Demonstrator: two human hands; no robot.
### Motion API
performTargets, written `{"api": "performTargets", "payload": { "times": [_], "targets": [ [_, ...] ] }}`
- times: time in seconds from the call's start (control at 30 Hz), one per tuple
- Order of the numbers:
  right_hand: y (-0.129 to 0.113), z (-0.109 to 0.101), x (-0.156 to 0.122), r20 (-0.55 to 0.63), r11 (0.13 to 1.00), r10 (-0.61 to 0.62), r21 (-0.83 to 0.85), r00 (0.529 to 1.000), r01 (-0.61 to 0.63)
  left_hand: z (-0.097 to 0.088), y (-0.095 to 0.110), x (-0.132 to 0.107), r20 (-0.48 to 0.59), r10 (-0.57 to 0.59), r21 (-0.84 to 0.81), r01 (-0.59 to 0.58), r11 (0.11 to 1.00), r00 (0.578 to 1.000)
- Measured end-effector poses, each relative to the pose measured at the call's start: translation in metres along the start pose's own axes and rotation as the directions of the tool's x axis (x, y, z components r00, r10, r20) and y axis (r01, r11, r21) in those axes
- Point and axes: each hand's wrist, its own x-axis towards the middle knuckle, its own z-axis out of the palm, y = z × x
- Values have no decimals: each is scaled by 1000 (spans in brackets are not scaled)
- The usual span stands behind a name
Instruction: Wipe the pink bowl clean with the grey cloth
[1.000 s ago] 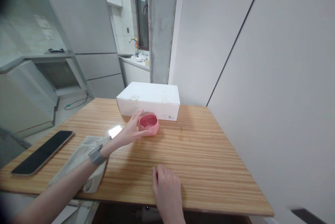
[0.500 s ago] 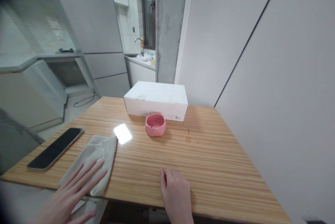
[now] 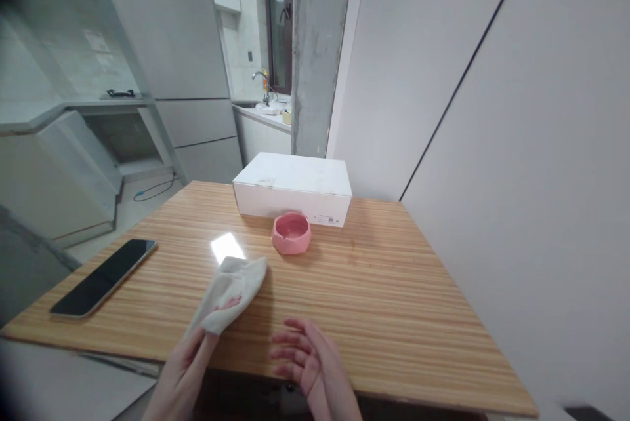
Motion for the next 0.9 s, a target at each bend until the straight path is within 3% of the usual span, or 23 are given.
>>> {"api": "performTargets", "payload": {
  "times": [0.1, 0.2, 0.27, 0.37, 0.47, 0.57, 0.63, 0.67, 0.7, 0.77, 0.83, 0.9],
  "targets": [
    [-14, 2, -1, 153, 958, 126, 238, 980, -161, 44, 30, 4, 84, -19, -200, 36, 979, 996],
    [-27, -5, -4, 217, 928, 143, 310, 965, -208, 76, 47, 4, 161, 184, -182, -154, 971, 970],
    [-33, -13, -6, 145, 930, 117, 332, 982, -160, 91, 48, 2, 209, 402, -79, -394, 916, 891],
    [-38, -25, -7, -6, 939, 137, 320, 990, -128, 109, 40, -5, 239, 670, 65, -700, 711, 703],
    [-37, -33, -8, -58, 945, 212, 266, 976, -190, 120, 32, -13, 260, 778, 103, -817, 567, 572],
    [-34, -36, -10, -56, 950, 239, 219, 970, -221, 109, 38, -10, 383, 765, 44, -838, 544, 517],
    [-34, -36, -11, -55, 962, 218, 179, 974, -205, 89, 52, 5, 463, 711, -19, -796, 605, 530],
    [-35, -36, -12, -62, 967, 209, 160, 976, -197, 77, 60, 17, 471, 675, -46, -748, 662, 568],
    [-37, -35, -13, -78, 970, 207, 147, 975, -194, 65, 68, 32, 467, 602, -16, -675, 738, 647],
    [-43, -36, -12, -143, 969, 212, 160, 967, -189, 47, 77, 70, 329, 544, 42, -588, 808, 772],
    [-50, -37, -10, -234, 965, 210, 209, 949, -161, 40, 75, 112, 170, 510, 95, -529, 843, 843],
    [-57, -39, -6, -313, 965, 177, 240, 933, -103, 44, 62, 147, 93, 425, 140, -434, 890, 901]
  ]
}}
